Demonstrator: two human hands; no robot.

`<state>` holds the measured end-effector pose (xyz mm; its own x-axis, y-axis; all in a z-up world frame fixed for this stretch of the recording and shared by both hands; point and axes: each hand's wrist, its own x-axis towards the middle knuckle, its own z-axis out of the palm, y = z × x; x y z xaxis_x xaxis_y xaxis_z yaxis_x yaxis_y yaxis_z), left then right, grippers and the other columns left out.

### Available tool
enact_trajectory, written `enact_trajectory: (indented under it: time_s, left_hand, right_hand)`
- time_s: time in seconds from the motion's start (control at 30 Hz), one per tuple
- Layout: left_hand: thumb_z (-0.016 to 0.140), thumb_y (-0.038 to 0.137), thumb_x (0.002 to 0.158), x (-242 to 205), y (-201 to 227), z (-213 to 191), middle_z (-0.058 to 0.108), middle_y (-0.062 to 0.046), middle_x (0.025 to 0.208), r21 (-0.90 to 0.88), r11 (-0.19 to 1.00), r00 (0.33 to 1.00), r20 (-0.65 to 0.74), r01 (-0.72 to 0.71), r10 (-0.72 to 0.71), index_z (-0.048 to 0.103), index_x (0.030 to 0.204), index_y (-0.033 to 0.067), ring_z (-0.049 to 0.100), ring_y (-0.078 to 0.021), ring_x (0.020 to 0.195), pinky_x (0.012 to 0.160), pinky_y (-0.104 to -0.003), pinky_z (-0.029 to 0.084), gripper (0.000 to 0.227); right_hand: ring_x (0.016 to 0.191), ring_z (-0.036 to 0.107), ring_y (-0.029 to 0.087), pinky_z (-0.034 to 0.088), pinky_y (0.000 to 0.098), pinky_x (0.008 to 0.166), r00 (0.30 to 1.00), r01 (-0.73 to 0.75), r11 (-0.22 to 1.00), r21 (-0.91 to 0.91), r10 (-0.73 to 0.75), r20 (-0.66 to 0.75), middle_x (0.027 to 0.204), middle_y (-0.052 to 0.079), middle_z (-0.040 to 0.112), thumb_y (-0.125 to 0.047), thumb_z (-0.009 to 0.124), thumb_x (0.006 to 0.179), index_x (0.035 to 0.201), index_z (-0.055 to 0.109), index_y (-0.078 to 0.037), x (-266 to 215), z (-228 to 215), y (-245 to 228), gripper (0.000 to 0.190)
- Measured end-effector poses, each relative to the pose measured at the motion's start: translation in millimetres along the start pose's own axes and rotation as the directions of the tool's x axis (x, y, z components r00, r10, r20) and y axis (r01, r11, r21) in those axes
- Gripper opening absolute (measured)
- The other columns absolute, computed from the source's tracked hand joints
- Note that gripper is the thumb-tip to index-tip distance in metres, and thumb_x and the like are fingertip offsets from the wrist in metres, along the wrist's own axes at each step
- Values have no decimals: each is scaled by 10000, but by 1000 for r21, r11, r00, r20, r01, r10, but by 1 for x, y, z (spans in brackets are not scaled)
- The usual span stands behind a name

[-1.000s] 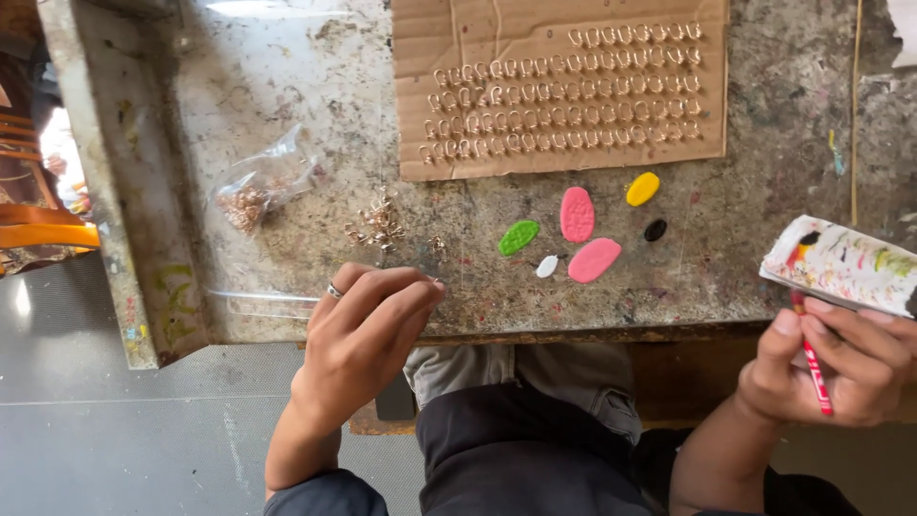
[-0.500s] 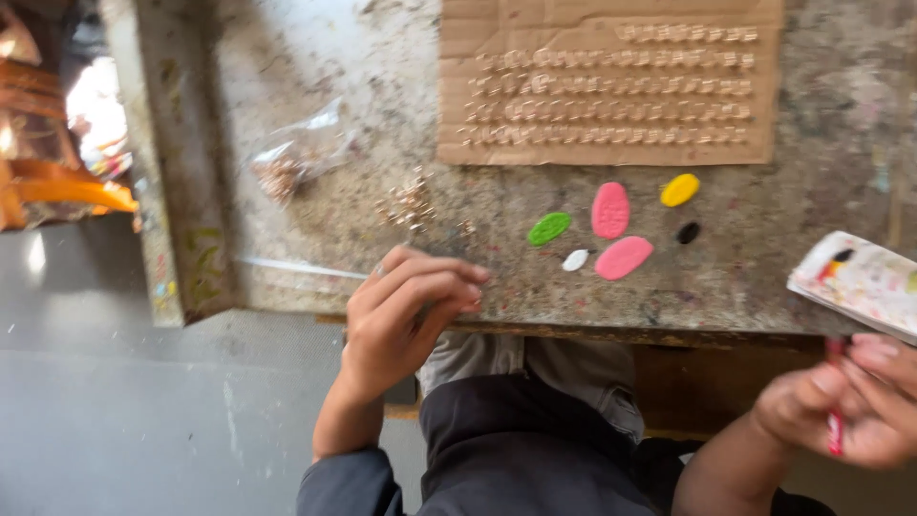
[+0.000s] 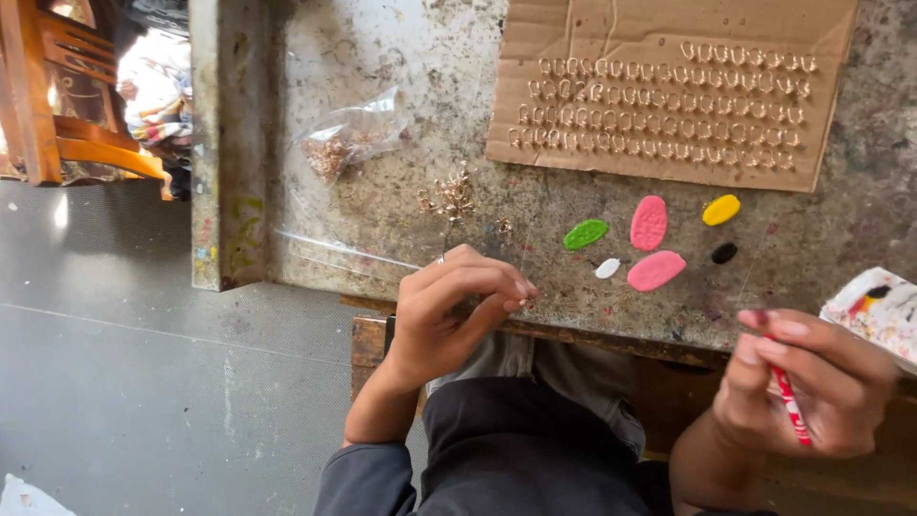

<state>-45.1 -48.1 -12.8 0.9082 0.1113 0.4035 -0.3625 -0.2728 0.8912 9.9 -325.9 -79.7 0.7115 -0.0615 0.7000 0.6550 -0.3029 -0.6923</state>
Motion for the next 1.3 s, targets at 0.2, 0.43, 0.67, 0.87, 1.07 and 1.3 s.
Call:
enact_trajectory:
  time_s: [0.2, 0.43, 0.67, 0.87, 1.07, 1.3]
  left_hand:
    - [689, -49, 943, -31, 3, 26, 736, -95, 894, -49, 997, 998, -27, 56, -57, 644, 967, 50, 741, -185, 798, 729, -263, 574, 111]
    - [755, 25, 912, -59, -8, 41, 746, -141, 881, -72, 983, 977, -116, 171, -179, 664, 948, 29, 768, -195, 797, 667, -240, 604, 98]
    - [648, -72, 963, -58, -20, 44, 733, -248, 1032, -143, 966, 966, -113, 217, -234, 648, 963, -7, 781, -213, 595, 443, -179, 573, 65]
    - [694, -93, 927, -57, -24, 41, 717, -234, 973, -126, 981, 978, -128, 148, -164, 639, 975, -23, 770, -199, 602, 588, -198, 629, 102]
    - [730, 1, 928, -58, -26, 39, 733, -132, 804, -67, 988, 980, -134, 138, -146, 651, 990, 1, 770, -198, 823, 749, -260, 630, 100]
    - [696, -98, 919, -50, -23, 38, 706, -168, 776, -133, 977, 978, -104, 168, -183, 626, 959, -35, 800, -229, 779, 746, -250, 657, 102]
  right_hand:
    - [814, 609, 283, 481, 403, 889, 991, -26, 998, -55, 33, 132, 856, 187, 642, -91, 733, 1019, 1031, 516, -18, 26, 11, -12, 229]
    - [999, 571, 273, 443, 395, 976, 934, -54, 975, -214, 126, 335, 1001, 164, 772, -35, 809, 1024, 991, 669, -17, 41, 23, -28, 145]
    - [965, 726, 247, 418, 416, 1015, 926, -46, 964, -263, 139, 350, 1034, 148, 781, -9, 789, 1050, 1024, 676, -22, 51, 42, -32, 117]
    - [993, 683, 273, 408, 386, 981, 919, -25, 955, -294, 137, 369, 1072, 188, 792, 8, 832, 1045, 1028, 696, 10, 51, 45, -30, 137]
    - [992, 692, 293, 410, 392, 972, 911, -4, 953, -302, 128, 393, 1092, 200, 794, -15, 834, 1050, 1033, 695, 21, 50, 46, -29, 144]
    - [1009, 711, 270, 413, 384, 977, 909, -23, 955, -296, 144, 392, 1084, 182, 791, 10, 838, 1038, 1039, 696, 12, 51, 46, -27, 142]
